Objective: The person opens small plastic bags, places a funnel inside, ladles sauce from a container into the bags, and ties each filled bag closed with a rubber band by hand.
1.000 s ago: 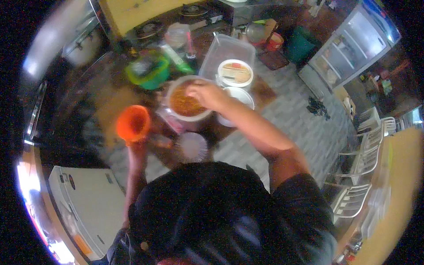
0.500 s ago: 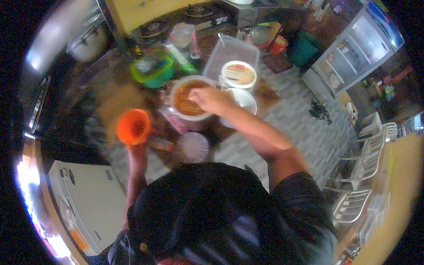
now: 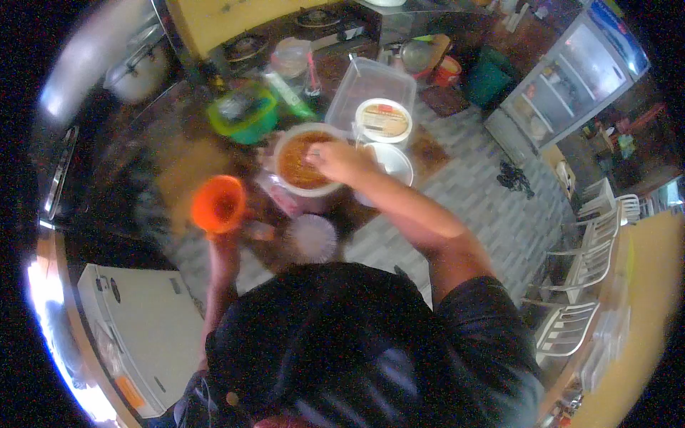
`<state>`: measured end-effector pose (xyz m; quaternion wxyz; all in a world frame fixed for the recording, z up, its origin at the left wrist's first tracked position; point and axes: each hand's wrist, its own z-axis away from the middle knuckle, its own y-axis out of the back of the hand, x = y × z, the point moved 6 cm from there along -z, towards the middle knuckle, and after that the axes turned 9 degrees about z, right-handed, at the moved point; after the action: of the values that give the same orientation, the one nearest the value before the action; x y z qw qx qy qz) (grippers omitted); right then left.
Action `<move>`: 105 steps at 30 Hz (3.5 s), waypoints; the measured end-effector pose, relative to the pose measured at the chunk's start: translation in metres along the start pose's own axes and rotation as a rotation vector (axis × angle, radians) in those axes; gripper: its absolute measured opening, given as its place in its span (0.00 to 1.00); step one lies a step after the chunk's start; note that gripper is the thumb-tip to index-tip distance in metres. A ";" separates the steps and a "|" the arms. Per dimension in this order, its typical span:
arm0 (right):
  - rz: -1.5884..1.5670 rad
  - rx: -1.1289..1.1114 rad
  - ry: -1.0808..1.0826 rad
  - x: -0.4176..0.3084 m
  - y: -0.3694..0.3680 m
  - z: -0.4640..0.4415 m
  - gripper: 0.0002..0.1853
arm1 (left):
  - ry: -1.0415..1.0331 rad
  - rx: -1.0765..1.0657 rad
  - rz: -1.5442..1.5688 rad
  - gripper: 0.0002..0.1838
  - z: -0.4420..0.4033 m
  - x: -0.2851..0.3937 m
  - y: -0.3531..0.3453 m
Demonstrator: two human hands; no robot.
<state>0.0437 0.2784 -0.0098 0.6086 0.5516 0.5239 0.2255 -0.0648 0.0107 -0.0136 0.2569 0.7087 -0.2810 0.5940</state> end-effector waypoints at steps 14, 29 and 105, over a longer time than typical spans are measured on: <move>-0.062 0.365 -0.099 -0.026 0.139 -0.005 0.11 | -0.043 -0.009 0.004 0.08 -0.012 0.016 -0.012; 0.044 0.461 0.318 -0.084 0.172 0.045 0.06 | -0.040 -0.024 0.056 0.10 -0.008 0.006 -0.010; -1.031 0.825 -0.157 0.003 0.223 0.072 0.10 | 0.015 -0.385 0.210 0.09 -0.071 -0.016 -0.102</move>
<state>0.1761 0.3141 0.1803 0.4138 0.4331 0.7180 -0.3545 -0.0451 0.1342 -0.0209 0.3262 0.6090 -0.4594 0.5582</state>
